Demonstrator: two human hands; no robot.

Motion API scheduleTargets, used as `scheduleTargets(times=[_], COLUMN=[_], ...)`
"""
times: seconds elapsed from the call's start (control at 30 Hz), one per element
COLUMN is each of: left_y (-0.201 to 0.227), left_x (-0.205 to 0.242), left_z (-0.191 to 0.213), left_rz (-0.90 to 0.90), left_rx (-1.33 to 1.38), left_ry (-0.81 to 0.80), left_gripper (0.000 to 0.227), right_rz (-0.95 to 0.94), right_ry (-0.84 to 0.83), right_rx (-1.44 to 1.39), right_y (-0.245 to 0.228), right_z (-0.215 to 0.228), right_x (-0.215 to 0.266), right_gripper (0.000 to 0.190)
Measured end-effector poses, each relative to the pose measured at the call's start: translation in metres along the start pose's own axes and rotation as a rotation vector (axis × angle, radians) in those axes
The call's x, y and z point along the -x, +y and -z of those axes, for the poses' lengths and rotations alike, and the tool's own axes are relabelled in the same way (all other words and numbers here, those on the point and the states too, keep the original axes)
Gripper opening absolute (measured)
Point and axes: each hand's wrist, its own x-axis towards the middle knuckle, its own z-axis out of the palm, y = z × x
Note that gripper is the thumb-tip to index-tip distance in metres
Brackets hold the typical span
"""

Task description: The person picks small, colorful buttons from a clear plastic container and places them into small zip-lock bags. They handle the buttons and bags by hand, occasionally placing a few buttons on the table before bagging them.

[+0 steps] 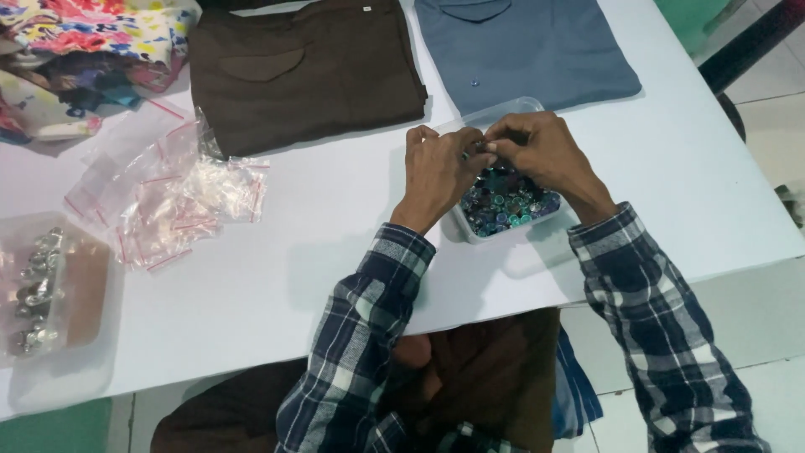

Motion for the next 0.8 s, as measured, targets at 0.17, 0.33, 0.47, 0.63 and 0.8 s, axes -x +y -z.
scheduleTargets(times=[0.17,0.33,0.47,0.63,0.8], left_y=[-0.021,-0.016,-0.017,-0.022,-0.021], left_x=[-0.008,-0.002,0.000,-0.002,0.000], left_z=[-0.025,-0.023,-0.026,-0.032,-0.028], left_rz=[0.021,-0.005,0.020,0.021,0.049], left_rx=[-0.010,-0.008,-0.015,-0.017,0.002], left_ry=[0.027,0.031,0.067,0.092,0.043], left_gripper=[0.018,0.017,0.016,0.015,0.020], right_rz=[-0.035,-0.095,-0.056,-0.021,-0.003], right_ry=[-0.027,-0.048,-0.225,-0.409,-0.406], right_rx=[-0.031,-0.039,0.384,0.743,0.805], right_y=[-0.007,-0.006,-0.029,-0.007,0.005], right_z=[-0.003,-0.003,-0.001,-0.021,-0.019], right_x=[0.004,0.009,0.012,0.012,0.002], right_gripper=[0.015,0.021,0.021,0.023,0.024])
